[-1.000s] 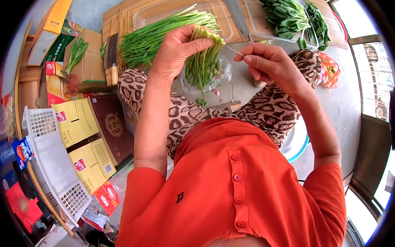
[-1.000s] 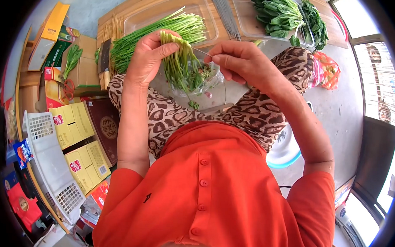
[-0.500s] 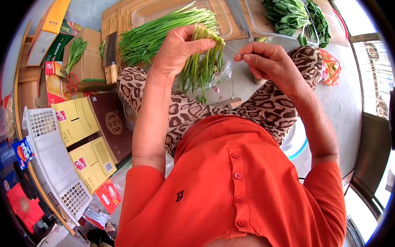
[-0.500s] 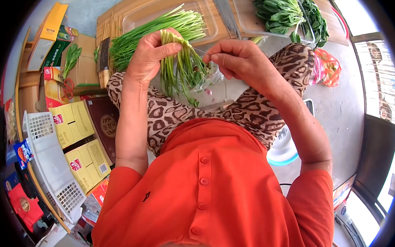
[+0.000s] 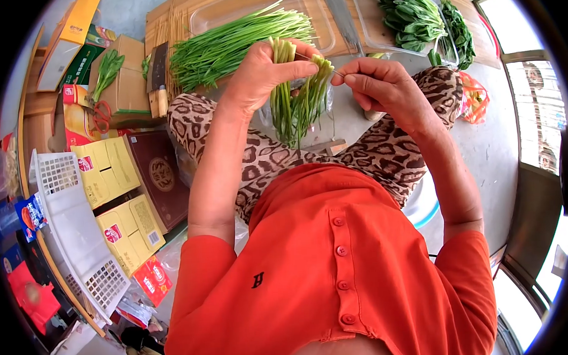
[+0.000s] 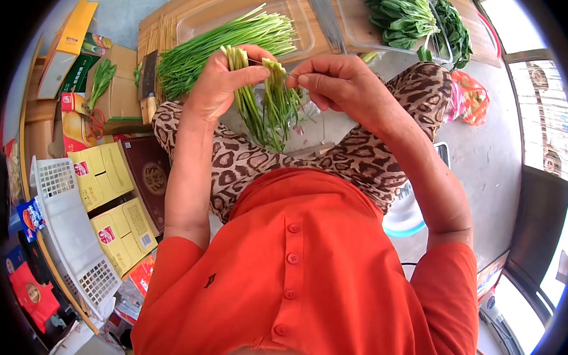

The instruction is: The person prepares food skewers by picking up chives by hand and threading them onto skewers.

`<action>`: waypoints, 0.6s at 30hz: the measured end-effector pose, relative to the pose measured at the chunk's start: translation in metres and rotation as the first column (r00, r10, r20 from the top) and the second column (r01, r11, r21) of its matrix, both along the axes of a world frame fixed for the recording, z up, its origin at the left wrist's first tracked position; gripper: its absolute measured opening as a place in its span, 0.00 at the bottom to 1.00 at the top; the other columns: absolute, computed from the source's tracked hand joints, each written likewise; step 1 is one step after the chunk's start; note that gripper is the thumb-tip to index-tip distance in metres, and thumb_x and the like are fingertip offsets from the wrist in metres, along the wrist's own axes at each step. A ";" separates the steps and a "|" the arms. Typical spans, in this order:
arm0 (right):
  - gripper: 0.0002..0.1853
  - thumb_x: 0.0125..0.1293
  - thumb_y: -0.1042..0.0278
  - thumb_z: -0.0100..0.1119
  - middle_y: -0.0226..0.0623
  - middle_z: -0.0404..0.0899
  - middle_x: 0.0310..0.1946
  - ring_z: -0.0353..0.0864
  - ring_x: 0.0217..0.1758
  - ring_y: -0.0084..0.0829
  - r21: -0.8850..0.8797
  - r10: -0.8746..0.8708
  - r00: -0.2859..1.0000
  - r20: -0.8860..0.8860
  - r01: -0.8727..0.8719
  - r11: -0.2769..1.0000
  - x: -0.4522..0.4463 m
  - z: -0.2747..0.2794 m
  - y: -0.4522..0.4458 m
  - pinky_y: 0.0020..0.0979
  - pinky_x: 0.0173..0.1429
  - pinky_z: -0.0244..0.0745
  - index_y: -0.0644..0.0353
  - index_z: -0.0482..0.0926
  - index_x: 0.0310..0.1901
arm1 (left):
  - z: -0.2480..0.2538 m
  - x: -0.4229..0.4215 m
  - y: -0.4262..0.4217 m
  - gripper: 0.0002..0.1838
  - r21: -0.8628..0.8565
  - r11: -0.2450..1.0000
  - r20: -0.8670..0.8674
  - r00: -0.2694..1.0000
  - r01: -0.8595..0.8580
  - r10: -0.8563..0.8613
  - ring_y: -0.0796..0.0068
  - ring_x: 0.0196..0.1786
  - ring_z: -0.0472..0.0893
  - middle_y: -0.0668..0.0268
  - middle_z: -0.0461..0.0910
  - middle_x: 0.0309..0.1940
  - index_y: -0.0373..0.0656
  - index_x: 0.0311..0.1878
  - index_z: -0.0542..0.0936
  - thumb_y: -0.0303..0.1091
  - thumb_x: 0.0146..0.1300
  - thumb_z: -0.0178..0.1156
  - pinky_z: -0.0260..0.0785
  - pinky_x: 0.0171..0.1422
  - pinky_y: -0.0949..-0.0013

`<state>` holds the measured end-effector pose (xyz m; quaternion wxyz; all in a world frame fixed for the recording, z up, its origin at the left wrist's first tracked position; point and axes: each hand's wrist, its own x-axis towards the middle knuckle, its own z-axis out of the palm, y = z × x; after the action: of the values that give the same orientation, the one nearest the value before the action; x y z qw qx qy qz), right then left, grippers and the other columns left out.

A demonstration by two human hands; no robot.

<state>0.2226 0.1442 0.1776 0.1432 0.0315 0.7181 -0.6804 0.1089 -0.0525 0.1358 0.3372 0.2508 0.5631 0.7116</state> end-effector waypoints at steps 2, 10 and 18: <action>0.10 0.70 0.67 0.51 0.18 0.64 0.18 0.58 0.20 0.10 0.012 -0.006 1.000 0.000 0.006 1.000 -0.001 0.003 0.001 0.15 0.23 0.51 0.60 0.80 0.43 | -0.002 -0.001 -0.002 0.09 0.084 0.996 0.049 0.999 -0.023 0.019 0.80 0.36 0.78 0.68 0.81 0.32 0.38 0.38 0.82 0.30 0.56 0.67 0.70 0.42 0.73; 0.10 0.70 0.67 0.51 0.18 0.64 0.18 0.58 0.20 0.10 0.011 0.015 0.999 0.035 -0.015 1.000 -0.001 0.002 0.002 0.15 0.23 0.51 0.60 0.80 0.43 | -0.012 -0.005 -0.010 0.09 0.185 0.982 0.036 0.999 -0.045 0.040 0.74 0.38 0.78 0.64 0.81 0.37 0.38 0.40 0.81 0.32 0.59 0.64 0.71 0.44 0.68; 0.10 0.70 0.66 0.51 0.18 0.65 0.18 0.59 0.20 0.10 -0.013 0.007 0.998 0.070 -0.006 1.000 0.000 0.004 0.007 0.15 0.23 0.51 0.61 0.80 0.43 | -0.005 -0.002 -0.010 0.15 0.134 0.991 0.053 0.998 0.016 -0.023 0.74 0.41 0.78 0.61 0.81 0.42 0.38 0.44 0.81 0.41 0.63 0.60 0.72 0.46 0.70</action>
<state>0.2226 0.1514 0.1812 0.1704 0.0521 0.7082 -0.6831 0.1074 -0.0628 0.1312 0.3420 0.2588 0.5022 0.7509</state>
